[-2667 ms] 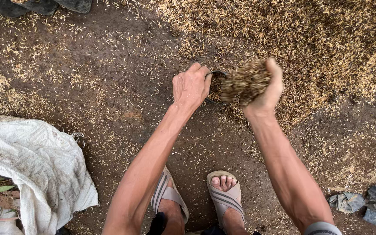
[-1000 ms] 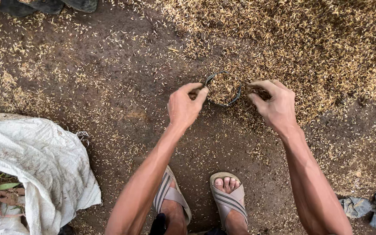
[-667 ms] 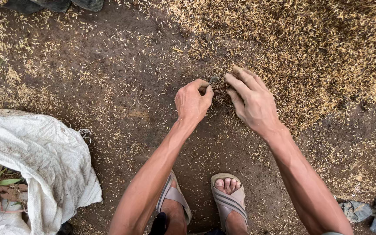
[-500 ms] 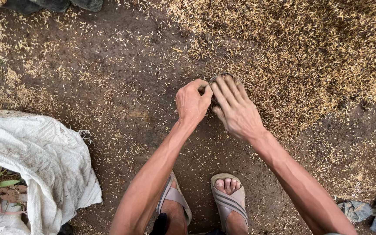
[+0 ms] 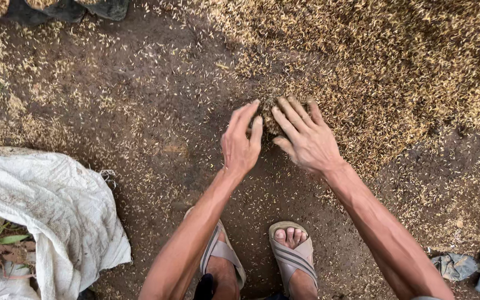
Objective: The person fills black plastic nursery bags with soil from a large pile on the ground. They repeatedly scoop soil into each bag, pack it down, and place the filled bags in a row next to other filled bags.
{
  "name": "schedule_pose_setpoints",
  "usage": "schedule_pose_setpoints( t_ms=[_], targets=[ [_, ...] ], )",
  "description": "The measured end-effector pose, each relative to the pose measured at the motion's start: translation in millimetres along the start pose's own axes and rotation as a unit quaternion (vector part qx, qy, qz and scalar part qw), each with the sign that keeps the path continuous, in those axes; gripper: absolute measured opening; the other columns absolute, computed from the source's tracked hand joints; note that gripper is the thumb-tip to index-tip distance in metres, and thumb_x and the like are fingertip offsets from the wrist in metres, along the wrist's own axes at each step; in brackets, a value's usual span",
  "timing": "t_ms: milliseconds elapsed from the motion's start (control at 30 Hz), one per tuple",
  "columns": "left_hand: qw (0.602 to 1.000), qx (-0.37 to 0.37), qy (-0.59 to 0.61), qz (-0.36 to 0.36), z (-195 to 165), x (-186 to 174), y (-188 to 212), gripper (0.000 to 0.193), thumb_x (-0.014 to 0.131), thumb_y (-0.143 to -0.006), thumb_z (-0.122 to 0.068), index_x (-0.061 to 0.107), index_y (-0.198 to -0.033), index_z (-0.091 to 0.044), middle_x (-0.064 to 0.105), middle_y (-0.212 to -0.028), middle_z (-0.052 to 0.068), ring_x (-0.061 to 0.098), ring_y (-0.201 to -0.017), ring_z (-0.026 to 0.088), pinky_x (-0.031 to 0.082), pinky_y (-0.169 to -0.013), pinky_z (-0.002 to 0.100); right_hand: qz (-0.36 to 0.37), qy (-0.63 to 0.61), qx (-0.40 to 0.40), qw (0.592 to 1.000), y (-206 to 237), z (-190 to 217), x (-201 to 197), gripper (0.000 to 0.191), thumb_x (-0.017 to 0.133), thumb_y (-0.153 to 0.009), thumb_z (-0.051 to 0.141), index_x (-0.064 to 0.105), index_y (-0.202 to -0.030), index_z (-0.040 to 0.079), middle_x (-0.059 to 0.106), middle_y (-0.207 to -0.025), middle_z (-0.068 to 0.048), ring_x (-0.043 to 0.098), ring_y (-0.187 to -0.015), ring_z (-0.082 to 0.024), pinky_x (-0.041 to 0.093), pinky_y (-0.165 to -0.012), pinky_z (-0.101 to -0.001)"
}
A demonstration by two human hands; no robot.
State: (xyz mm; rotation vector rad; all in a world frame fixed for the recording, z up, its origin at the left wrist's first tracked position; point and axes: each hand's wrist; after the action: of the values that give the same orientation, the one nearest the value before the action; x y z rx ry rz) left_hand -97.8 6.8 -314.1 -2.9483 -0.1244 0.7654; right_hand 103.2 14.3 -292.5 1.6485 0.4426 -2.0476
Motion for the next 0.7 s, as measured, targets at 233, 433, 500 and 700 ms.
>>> schedule_pose_setpoints(
  t_ms=[233,433,500,700],
  targets=[
    [0.979,-0.024,-0.068,0.188,-10,6,-4,0.054,0.053,-0.102,-0.035,0.043,-0.154,-0.023,0.036,-0.165,0.01,0.073,-0.101,0.029,0.062,-0.076,0.038,-0.075,-0.194,0.202,0.957,15,5,14,0.058,0.042,-0.113,0.03,0.028,-0.165,0.007,0.023,-0.171,-0.023,0.025,-0.157,-0.04,0.025,-0.127,-0.0518],
    [0.98,0.06,-0.034,0.189,1,8,-28,0.045,0.051,-0.107,-0.028,0.051,-0.152,-0.026,0.038,-0.166,0.005,0.065,-0.127,0.033,0.059,-0.096,0.041,-0.13,-0.218,0.131,0.958,5,-5,13,0.047,0.048,-0.113,0.032,0.046,-0.158,0.017,0.021,-0.169,-0.025,0.031,-0.154,-0.042,0.038,-0.122,-0.0478],
    [0.979,0.08,-0.055,0.181,4,7,-32,0.039,0.054,-0.107,-0.027,0.058,-0.146,-0.024,0.038,-0.165,0.005,0.055,-0.14,0.036,0.055,-0.103,0.043,-0.107,-0.202,0.129,0.965,2,-14,9,0.042,0.052,-0.11,0.032,0.057,-0.149,0.019,0.028,-0.167,-0.023,0.033,-0.154,-0.039,0.041,-0.12,-0.0468],
    [0.99,0.028,0.006,0.136,1,6,-46,0.037,0.064,-0.096,-0.028,0.073,-0.131,-0.022,0.053,-0.152,0.005,0.06,-0.132,0.029,0.053,-0.105,0.042,-0.161,-0.233,0.171,0.944,-13,-32,5,0.025,0.065,-0.105,0.026,0.072,-0.126,0.015,0.066,-0.138,-0.016,0.061,-0.128,-0.03,0.054,-0.105,-0.0409]
  ],
)
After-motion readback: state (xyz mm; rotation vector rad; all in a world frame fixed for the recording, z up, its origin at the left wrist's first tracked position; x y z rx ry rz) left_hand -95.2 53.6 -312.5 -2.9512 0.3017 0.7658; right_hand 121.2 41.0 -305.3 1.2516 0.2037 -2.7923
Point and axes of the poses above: each hand's wrist, its own y-axis away from the middle knuckle, its own x-axis out of the palm, z = x × y
